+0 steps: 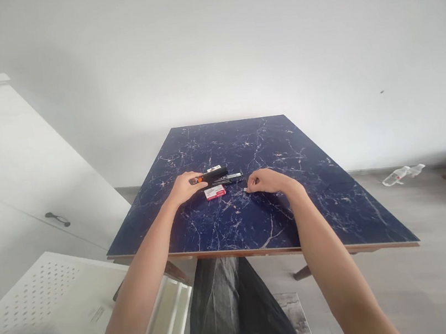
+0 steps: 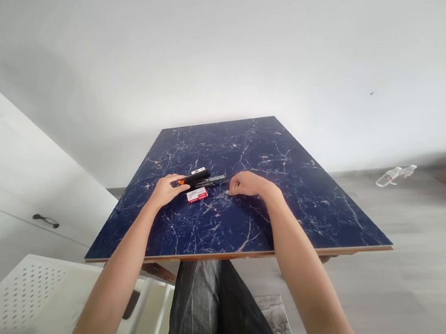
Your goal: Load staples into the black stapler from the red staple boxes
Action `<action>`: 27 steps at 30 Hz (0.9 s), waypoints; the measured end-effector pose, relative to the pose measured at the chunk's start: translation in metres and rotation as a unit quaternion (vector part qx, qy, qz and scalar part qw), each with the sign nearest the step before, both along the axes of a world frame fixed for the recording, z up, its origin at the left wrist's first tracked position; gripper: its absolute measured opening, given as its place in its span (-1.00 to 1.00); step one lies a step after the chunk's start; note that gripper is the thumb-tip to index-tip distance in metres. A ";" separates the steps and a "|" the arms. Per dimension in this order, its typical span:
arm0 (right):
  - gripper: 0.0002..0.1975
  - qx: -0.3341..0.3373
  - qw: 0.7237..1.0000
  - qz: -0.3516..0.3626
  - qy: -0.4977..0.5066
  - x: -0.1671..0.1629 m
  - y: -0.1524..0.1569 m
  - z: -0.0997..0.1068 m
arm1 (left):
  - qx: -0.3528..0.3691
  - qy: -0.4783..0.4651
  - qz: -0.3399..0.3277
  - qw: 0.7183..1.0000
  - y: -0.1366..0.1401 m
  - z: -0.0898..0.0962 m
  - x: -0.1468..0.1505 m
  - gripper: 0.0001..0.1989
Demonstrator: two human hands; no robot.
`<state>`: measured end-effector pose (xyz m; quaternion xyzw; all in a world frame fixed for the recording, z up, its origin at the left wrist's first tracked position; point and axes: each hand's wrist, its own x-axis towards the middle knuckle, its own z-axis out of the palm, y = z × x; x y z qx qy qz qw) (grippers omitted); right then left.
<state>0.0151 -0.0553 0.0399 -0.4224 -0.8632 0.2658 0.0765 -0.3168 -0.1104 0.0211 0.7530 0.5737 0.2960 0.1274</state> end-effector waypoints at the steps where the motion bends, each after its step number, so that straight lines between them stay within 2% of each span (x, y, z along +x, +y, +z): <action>1: -0.90 0.002 1.000 -0.008 0.000 0.001 0.000 0.000 | 0.002 0.000 -0.001 1.000 0.000 -0.001 0.000 -0.60; 8: -0.86 0.011 0.997 -0.064 -0.034 0.003 0.001 0.005 | -0.001 -0.004 0.006 1.000 0.001 -0.002 0.002 -0.61; 14: -0.74 0.022 0.992 -0.110 -0.051 0.003 0.002 0.005 | 0.010 -0.005 0.021 1.000 0.000 -0.004 0.004 -0.61; 20: -0.79 0.051 0.994 -0.096 0.022 0.010 0.002 0.007 | 0.000 -0.008 0.006 1.000 0.004 -0.008 0.003 -0.60; 23: -0.83 0.069 0.993 -0.075 0.063 0.004 -0.001 0.009 | -0.008 -0.014 -0.006 1.000 0.005 -0.011 0.006 -0.57; 27: -0.83 0.080 0.994 -0.040 0.067 -0.009 0.000 0.005 | -0.020 -0.034 -0.007 0.999 0.005 -0.015 0.010 -0.53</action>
